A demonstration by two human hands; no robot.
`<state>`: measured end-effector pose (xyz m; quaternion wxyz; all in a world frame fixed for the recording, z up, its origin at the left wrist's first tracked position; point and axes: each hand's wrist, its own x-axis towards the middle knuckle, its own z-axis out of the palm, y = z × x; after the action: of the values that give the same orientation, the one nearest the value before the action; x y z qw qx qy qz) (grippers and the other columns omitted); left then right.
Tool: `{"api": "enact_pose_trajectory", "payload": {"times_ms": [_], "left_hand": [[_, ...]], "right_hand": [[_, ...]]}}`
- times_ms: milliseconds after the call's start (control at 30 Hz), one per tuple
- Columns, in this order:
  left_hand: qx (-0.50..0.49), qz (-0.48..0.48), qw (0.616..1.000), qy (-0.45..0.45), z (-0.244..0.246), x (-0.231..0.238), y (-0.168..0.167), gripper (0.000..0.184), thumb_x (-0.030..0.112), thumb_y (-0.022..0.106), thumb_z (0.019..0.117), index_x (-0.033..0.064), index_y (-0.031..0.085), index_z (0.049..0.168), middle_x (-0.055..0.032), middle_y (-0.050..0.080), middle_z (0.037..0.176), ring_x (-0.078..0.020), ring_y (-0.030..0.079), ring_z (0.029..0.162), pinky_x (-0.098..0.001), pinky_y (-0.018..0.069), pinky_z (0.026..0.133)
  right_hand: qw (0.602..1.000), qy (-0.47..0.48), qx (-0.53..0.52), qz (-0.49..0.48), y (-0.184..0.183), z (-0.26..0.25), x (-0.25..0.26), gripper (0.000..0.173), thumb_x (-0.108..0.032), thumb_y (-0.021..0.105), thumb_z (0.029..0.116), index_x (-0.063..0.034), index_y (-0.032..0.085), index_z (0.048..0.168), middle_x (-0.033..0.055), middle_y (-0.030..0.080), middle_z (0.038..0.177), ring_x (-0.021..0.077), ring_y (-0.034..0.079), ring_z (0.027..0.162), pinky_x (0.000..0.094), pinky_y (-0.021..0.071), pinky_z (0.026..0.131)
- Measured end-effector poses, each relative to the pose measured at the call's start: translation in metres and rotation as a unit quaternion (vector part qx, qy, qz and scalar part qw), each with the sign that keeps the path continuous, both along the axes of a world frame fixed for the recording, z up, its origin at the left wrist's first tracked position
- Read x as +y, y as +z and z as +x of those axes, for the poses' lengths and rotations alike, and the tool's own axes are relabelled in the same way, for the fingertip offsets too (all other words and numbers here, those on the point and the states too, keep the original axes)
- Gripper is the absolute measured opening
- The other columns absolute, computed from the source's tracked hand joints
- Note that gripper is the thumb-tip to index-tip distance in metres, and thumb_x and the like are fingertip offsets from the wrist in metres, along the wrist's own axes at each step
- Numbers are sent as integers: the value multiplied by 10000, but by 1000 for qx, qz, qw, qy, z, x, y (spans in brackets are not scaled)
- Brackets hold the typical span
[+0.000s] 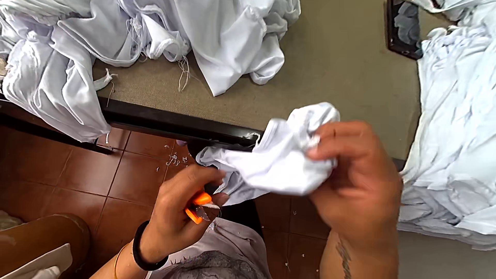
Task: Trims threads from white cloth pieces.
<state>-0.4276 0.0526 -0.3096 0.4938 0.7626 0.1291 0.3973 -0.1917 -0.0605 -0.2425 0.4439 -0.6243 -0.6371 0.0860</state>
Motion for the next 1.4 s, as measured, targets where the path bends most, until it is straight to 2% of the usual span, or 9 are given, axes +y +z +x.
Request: {"api": "enact_pose_trajectory", "payload": {"times_ms": [167,300,500,633,833,967,1100,1300,1400], "left_hand": [[-22,-8,998,-58,4,0,15,434,275,718,962,5,604,1282,-26,660,1068,-9,614,895,-156,538,786],[2,-6,994,-107,3,-10,7,163,34,662,919,-50,714,1049,-53,678,872,-40,619,799,-169,535,728],[64,-82,985,-139,-2,-12,-3,399,173,763,918,-72,648,1211,-54,694,1001,10,558,764,-123,470,654],[32,-84,983,-160,7,-24,-8,192,17,706,887,-75,713,1054,-85,705,925,-48,641,835,-176,548,764],[20,-96,984,-152,8,-26,-9,96,14,696,872,-60,712,931,-53,655,816,-33,589,751,-151,490,654],[15,-103,987,-120,9,-29,-12,94,33,672,892,-55,676,924,-62,610,877,-37,565,797,-138,472,679],[-7,-253,963,-91,8,-35,-12,61,43,631,930,-4,648,896,-29,589,973,-26,566,866,-133,476,705],[-11,-236,968,-81,6,-35,-13,43,31,606,932,0,629,914,-41,570,1000,-42,555,906,-137,462,729],[39,-161,982,-89,-2,-24,-10,237,214,577,1011,-10,568,1088,-34,561,1037,-34,545,938,-167,473,791]], "right_hand": [[996,32,71,35,-32,-39,-31,113,-148,663,933,-195,579,992,-87,556,1177,-2,545,1149,148,491,948],[997,-7,49,52,-52,-55,-44,127,-129,677,934,-172,563,970,-66,554,1210,18,551,1176,174,498,982],[997,-48,20,62,-71,-64,-57,87,-124,696,928,-205,685,956,-84,600,1176,105,513,1254,288,437,1079],[988,26,144,48,-76,-74,-56,113,-47,653,931,-155,648,962,-35,625,1289,172,567,1313,398,516,1108],[942,24,334,-25,-67,-80,-53,318,-179,744,933,-241,592,1206,-73,581,1292,63,651,1073,222,600,875],[953,25,298,-59,-68,-85,-50,251,-111,720,943,-186,568,1128,-35,591,1225,48,630,1059,182,578,855],[950,38,299,-85,-63,-84,-50,37,-100,686,947,-123,708,929,-24,651,1207,30,640,1061,162,569,870],[956,57,272,-96,-62,-78,-47,130,-89,653,974,-84,777,1012,-40,725,1069,30,648,997,169,543,866],[940,54,327,-85,-64,-76,-49,120,-86,690,957,-92,767,1049,-46,722,1072,48,677,1012,193,583,877]]}}
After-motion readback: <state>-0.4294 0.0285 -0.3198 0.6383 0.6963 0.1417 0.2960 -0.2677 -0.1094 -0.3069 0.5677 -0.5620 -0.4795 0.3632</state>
